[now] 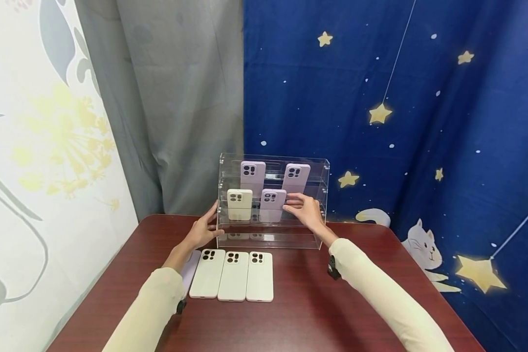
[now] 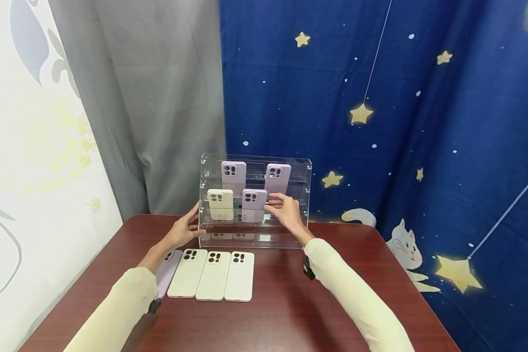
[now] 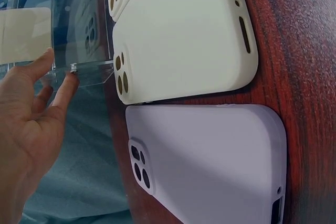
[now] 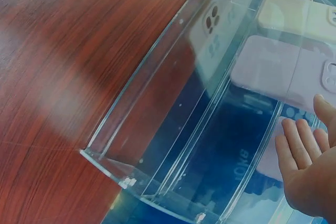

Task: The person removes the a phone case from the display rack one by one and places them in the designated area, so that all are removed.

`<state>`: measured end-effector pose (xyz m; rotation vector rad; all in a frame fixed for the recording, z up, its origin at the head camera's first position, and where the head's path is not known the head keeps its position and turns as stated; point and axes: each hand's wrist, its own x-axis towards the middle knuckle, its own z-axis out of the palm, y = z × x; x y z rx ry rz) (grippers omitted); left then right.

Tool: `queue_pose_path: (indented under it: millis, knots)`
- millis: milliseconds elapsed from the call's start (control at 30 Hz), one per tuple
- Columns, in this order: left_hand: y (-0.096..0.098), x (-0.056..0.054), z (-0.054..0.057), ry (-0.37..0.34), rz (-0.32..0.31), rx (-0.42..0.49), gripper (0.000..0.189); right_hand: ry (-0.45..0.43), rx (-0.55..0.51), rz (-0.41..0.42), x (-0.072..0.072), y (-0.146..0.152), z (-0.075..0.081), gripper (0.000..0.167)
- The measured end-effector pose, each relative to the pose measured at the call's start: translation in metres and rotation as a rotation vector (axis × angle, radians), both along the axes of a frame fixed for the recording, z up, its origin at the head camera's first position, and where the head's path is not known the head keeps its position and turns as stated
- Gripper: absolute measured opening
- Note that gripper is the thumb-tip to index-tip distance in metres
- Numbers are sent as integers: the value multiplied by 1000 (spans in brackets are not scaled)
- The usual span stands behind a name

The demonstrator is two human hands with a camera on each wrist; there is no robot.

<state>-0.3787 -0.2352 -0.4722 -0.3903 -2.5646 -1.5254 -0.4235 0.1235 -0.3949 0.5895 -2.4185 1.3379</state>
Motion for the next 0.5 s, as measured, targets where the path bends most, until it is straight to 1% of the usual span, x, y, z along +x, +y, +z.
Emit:
queue_pose_path:
  millis: [200,500]
  knots:
    - [1,2,1,7,-1,3,107,15,-16,29,-2,-9,2,48]
    - [2,4,1,17,-7,4,106,35,9,-31,-7,-14,0,37]
